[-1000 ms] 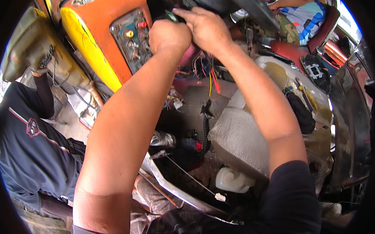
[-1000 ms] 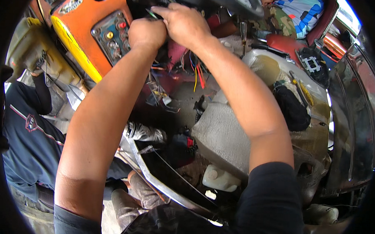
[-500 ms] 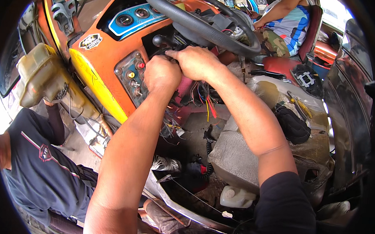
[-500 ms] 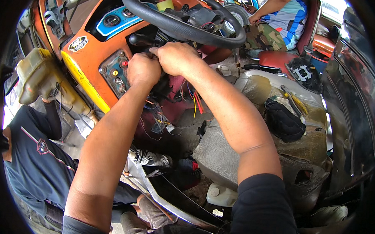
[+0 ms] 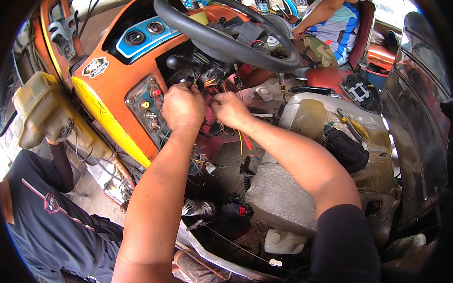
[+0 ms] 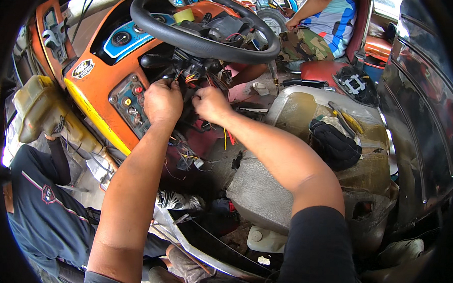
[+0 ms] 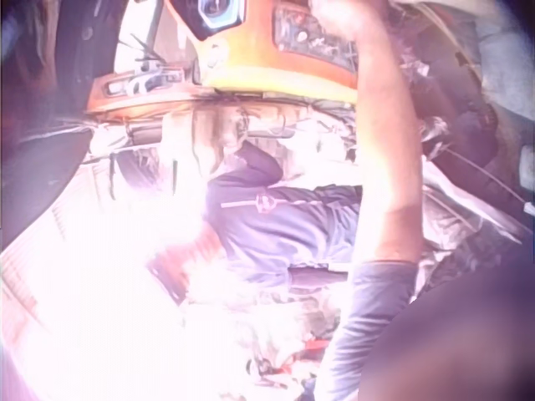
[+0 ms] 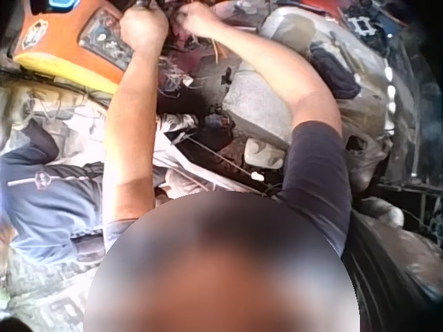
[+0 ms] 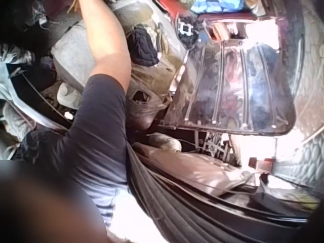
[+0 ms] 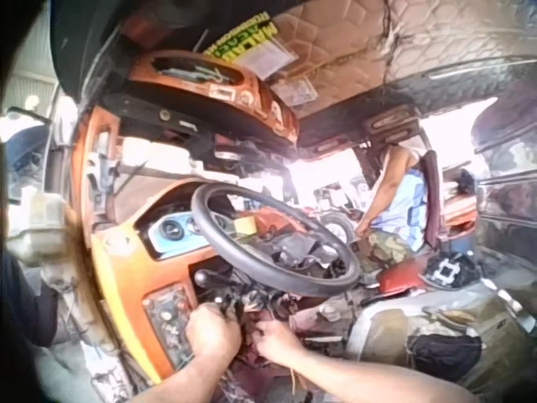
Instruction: The person works on a bundle of exposed wires under the dashboard of a vehicle, using a screwdriver to strip insulation and twist wire ends together. The person repeatedly handles the wire bundle and uses the tool to manipulate individual wires.
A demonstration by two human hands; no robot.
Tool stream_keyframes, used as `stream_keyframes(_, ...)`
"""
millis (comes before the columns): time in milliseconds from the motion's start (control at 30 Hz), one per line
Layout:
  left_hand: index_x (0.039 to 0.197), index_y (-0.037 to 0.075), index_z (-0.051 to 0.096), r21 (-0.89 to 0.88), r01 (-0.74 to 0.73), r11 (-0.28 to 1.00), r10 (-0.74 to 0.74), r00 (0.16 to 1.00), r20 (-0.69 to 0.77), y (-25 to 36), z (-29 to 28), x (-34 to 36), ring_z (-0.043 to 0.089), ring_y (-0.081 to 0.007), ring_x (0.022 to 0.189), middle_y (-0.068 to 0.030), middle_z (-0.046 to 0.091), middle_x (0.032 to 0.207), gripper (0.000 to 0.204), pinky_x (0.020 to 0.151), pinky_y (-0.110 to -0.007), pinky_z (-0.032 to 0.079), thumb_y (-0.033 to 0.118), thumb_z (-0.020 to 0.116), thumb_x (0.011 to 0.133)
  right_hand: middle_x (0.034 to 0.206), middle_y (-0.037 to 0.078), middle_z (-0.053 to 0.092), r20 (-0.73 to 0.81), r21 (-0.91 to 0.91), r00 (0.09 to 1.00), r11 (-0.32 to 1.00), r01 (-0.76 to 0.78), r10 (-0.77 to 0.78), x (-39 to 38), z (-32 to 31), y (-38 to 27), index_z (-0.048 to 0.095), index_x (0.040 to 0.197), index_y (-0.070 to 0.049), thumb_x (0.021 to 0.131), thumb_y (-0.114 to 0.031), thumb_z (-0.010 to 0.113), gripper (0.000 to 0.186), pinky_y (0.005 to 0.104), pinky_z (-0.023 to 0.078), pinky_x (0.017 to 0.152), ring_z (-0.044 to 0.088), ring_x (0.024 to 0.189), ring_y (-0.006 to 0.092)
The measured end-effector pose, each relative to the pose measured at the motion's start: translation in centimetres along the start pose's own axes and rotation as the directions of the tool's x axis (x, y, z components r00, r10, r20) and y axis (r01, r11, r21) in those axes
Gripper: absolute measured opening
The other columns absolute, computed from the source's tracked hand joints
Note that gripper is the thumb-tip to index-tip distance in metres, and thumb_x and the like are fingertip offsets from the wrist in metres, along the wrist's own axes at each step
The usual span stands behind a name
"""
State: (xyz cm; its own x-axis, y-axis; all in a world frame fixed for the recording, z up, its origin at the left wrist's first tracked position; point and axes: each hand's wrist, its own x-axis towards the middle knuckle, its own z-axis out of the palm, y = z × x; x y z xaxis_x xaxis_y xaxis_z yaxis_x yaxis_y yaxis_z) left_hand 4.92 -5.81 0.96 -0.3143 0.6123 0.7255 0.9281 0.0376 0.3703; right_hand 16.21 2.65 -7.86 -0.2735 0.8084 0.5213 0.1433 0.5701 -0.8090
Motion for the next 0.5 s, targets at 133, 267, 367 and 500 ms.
stream_keyframes(133,0.114,0.012,0.084,-0.012,0.002,1.0,-0.002,1.0,-0.017,0.3,0.3,-0.4,0.074,-0.0393,0.115,-0.0204,0.074,0.13,0.028,0.099,-0.049,0.057,0.031,0.071,0.1,0.117,0.028,0.076,-0.281,0.193,0.951,0.964,0.185,-0.126,1.6,4.9,1.6,0.073,0.131,0.001,0.1,-0.006,0.057,0.036,0.0445,0.057,0.095,0.076,0.11,0.0395)
stream_keyframes(267,0.116,0.011,0.083,-0.019,0.004,1.0,-0.004,1.0,-0.004,0.3,0.6,-0.9,0.068,-0.037,0.127,-0.0148,0.061,0.154,0.027,0.104,-0.047,0.055,0.028,0.069,0.1,0.141,0.013,0.07,-0.152,0.776,0.984,0.628,0.057,0.098,2.3,7.0,0.3,0.058,0.152,0.001,0.113,-0.013,0.048,0.043,0.0318,0.053,0.104,0.064,0.126,0.0169)
stream_keyframes(367,0.118,0.011,0.082,-0.029,-0.053,0.998,0.051,0.997,-0.057,0.3,0.8,-0.8,0.068,-0.037,0.128,-0.0109,0.062,0.156,0.027,0.106,-0.048,0.055,0.027,0.069,0.101,0.139,0.012,0.069,-0.15,0.697,0.981,0.717,0.017,0.122,1.9,6.1,-0.8,0.056,0.154,-0.001,0.114,-0.016,0.047,0.044,0.0328,0.055,0.097,0.065,0.122,0.0172)
stream_keyframes(500,0.119,0.012,0.082,-0.048,-0.053,0.997,0.051,0.998,-0.031,0.3,0.3,0.2,0.071,-0.0383,0.124,-0.0102,0.069,0.147,0.028,0.106,-0.048,0.056,0.027,0.069,0.1,0.13,0.007,0.071,0.018,0.818,0.988,0.567,-0.102,0.152,1.5,4.8,-1.8,0.053,0.158,-0.004,0.114,-0.018,0.049,0.046,0.0275,0.054,0.081,0.066,0.105,0.0123)
